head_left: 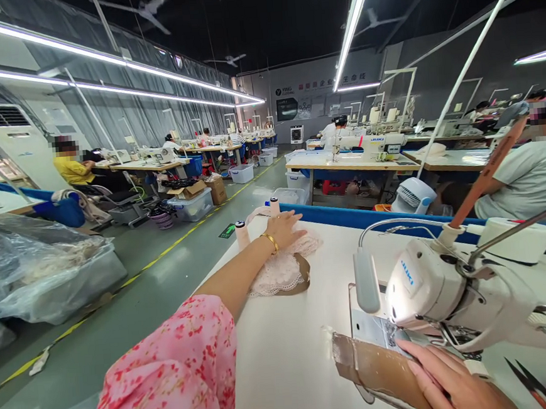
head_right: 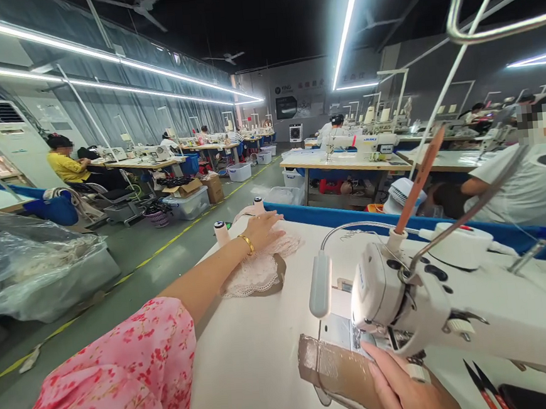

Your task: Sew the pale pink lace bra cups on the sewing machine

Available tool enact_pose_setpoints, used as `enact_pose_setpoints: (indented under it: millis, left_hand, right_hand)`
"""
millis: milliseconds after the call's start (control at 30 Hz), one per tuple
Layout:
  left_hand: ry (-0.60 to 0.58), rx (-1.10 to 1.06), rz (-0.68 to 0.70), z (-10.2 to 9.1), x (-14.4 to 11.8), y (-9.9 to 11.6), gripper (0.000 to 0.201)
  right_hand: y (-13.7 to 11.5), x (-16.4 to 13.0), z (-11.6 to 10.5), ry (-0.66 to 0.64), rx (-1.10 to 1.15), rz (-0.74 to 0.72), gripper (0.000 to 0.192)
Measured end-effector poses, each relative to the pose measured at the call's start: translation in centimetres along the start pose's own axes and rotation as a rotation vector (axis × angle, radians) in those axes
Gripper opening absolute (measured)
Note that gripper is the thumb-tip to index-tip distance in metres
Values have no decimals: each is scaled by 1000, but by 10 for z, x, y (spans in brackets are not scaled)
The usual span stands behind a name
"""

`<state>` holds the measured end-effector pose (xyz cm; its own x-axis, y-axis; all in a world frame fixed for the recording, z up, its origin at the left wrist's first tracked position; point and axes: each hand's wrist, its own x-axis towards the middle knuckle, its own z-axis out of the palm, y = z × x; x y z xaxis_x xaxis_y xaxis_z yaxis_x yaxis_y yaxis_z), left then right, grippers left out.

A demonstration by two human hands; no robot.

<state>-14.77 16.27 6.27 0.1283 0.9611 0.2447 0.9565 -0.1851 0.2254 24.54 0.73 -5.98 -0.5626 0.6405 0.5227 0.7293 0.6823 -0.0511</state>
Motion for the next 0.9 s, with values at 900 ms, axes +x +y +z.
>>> enact_pose_setpoints:
  millis: [900]
  left_hand:
    - [-150,-206,164,-9,-127,3,16]
  right_hand:
    - [-15,-4,0,18,169,161,36]
